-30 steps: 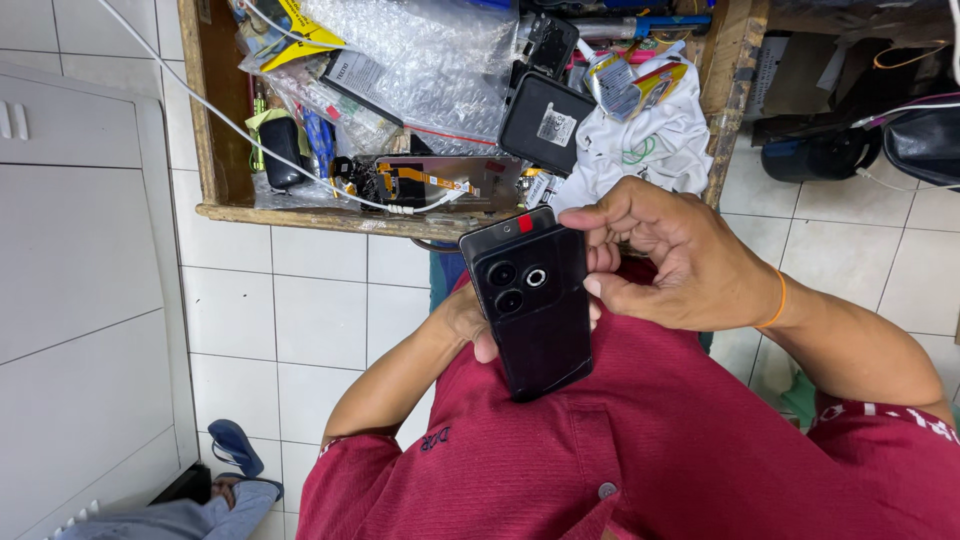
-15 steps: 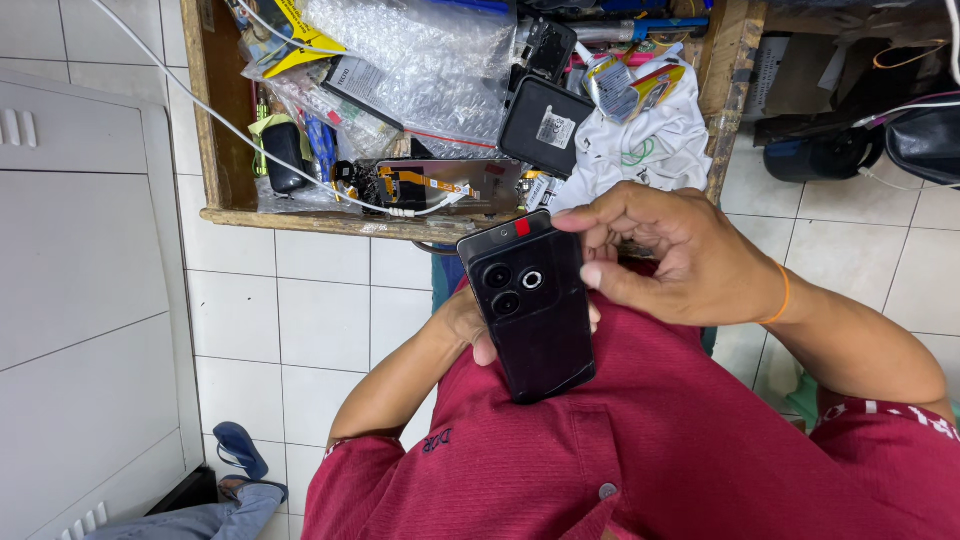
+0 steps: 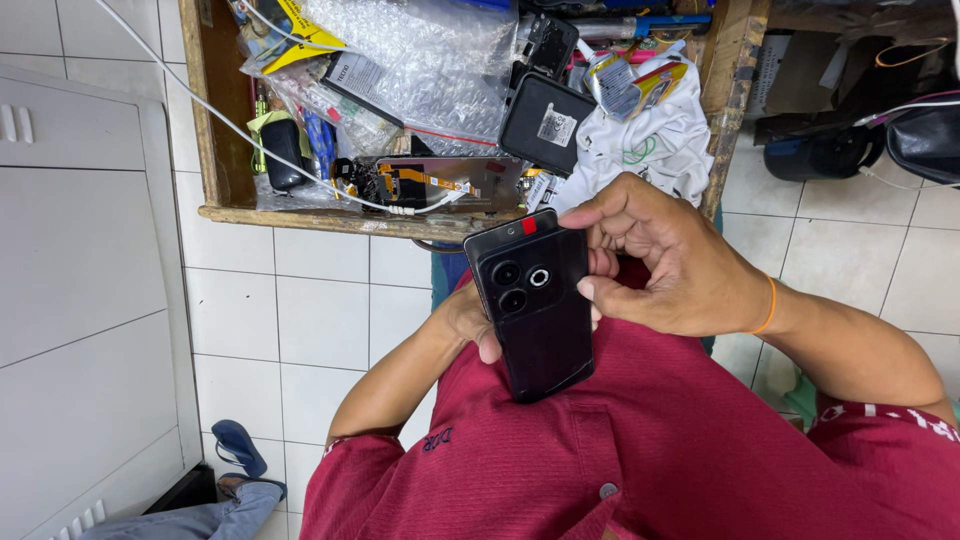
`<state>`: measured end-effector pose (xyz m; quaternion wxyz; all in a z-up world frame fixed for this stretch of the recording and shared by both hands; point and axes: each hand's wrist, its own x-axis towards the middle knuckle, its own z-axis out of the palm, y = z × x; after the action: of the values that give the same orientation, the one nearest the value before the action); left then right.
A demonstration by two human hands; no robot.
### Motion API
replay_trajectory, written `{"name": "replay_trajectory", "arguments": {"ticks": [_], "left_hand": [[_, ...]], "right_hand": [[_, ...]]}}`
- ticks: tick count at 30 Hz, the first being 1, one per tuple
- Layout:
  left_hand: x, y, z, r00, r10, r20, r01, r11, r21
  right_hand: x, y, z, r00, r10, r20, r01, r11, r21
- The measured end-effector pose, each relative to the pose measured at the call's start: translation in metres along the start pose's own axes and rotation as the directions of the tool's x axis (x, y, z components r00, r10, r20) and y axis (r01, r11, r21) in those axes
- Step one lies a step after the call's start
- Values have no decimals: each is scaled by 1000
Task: The person presses a black phone back panel onto the chassis and aligns the edges by hand. They then insert a small tool into the charging port area to check the fit.
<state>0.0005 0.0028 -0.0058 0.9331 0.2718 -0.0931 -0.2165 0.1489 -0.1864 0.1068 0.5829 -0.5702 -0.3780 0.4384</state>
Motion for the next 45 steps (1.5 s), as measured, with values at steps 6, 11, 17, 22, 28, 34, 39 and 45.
{"name": "replay_trajectory", "arguments": {"ticks": [6, 11, 17, 22, 28, 34, 39, 45], "left_hand": [[1, -3, 2, 996, 88, 9, -88, 996, -13], [-7, -11, -11, 998, -4, 58, 6, 1000, -29], [-6, -17, -12, 994, 22, 111, -8, 992, -125], [-1, -13, -15, 981, 29, 191, -22, 999, -38], [-1, -8, -12, 982, 13, 186, -8, 1000, -27], [5, -4, -5, 986, 53, 155, -60, 997, 38], [8, 4, 6, 994, -8, 105, 2, 999, 50], [12, 8, 7, 995, -12, 104, 4, 997, 74]], "right_hand": [[-2, -5, 0, 999, 34, -7, -34, 997, -72], [1, -16, -5, 998, 53, -34, -57, 986, -157], [4, -21, -9, 997, 0, -76, -9, 992, -126], [2, -17, -16, 992, 9, -128, -32, 983, -180], [7, -19, -19, 994, -14, -108, -6, 984, -178], [24, -43, -31, 995, -98, 17, 98, 932, -349], [36, -59, -31, 988, -69, 141, 126, 888, -442], [43, -63, -31, 988, 4, 155, 64, 901, -430]]}}
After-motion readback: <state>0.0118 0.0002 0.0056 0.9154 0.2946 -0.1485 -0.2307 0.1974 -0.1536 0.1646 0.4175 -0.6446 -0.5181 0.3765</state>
